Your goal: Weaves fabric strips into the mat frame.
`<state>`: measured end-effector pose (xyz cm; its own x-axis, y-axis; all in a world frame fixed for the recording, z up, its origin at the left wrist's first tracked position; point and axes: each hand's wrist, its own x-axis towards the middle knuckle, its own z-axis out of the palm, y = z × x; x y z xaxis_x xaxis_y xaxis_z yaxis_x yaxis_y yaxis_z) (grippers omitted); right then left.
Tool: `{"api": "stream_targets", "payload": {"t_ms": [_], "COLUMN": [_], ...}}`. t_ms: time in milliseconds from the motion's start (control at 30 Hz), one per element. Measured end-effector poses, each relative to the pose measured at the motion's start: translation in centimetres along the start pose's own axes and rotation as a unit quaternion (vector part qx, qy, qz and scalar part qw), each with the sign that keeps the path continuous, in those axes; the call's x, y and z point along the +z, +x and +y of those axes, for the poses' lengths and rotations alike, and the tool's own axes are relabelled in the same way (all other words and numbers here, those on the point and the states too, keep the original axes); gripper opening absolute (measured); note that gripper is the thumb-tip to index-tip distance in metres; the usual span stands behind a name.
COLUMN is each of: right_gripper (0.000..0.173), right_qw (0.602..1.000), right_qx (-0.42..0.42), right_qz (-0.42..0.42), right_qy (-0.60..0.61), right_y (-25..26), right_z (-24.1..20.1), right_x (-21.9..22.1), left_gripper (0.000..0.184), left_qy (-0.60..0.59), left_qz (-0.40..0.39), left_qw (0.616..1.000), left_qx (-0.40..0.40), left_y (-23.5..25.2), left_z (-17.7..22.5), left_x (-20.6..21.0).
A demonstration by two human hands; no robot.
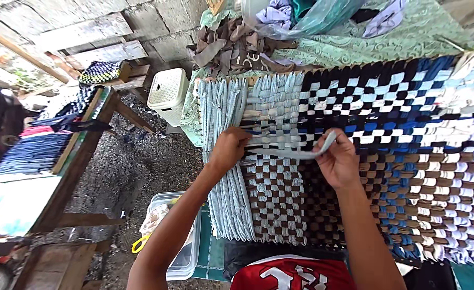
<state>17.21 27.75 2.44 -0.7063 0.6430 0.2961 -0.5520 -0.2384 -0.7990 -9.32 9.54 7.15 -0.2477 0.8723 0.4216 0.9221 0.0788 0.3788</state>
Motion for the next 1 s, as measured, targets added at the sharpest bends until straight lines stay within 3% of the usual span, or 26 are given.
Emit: {"api": "stream_targets", "payload": {"t_ms": [200, 300, 433, 533, 633, 700, 800, 867, 1000], "right_gripper": [0.018, 0.017, 0.015, 0.011, 0.012, 0.013, 0.015, 0.02, 0.036], "right_qw": [0.988, 0.97, 0.949, 0.937, 0.861, 0.802, 0.756, 0.768, 0.898], "right_qx": [0.081, 0.106, 0.073, 0.01, -0.076, -0.09, -0.069, -0.048, -0.032], "right_qz": [-0.116, -0.174, -0.223, -0.184, -0.12, -0.075, -0.031, -0.037, -0.07], "right_qy": [-0.067, -0.136, -0.209, -0.295, -0.489, -0.586, -0.65, -0.638, -0.434], "right_y": [-1.6, -0.8, 0.7, 1.8, 3.0, 3.6, 4.0, 4.3, 6.1], "right_z": [1.4, 2.0, 3.0, 4.3, 5.6, 6.0, 6.5, 6.5, 4.9], "right_x": [0.6, 2.4, 6.1, 8.4, 9.6, 10.5, 11.6, 11.1, 9.1], "left_gripper": [0.029, 0.019, 0.019, 0.014, 0.035, 0.05, 0.049, 0.042, 0.021], "left_qy": [0.096, 0.086, 0.062, 0.011, -0.056, -0.091, -0.107, -0.1, -0.046], "left_qz": [-0.064, -0.118, -0.184, -0.204, -0.216, -0.234, -0.265, -0.269, -0.182], "left_qw": [0.993, 0.989, 0.98, 0.978, 0.975, 0.966, 0.952, 0.953, 0.981], "left_qx": [0.01, 0.004, 0.041, 0.043, -0.004, -0.067, -0.112, -0.093, -0.053], "left_y": [-0.6, 0.3, 1.7, 2.3, 2.6, 2.9, 3.4, 3.5, 3.7], "left_z": [0.2, -0.4, -1.5, -1.5, -1.2, -0.7, -1.1, -1.6, 0.2], "left_x": [1.1, 1.1, 0.7, -0.2, -0.8, -1.5, -1.7, -1.6, -3.2]}}
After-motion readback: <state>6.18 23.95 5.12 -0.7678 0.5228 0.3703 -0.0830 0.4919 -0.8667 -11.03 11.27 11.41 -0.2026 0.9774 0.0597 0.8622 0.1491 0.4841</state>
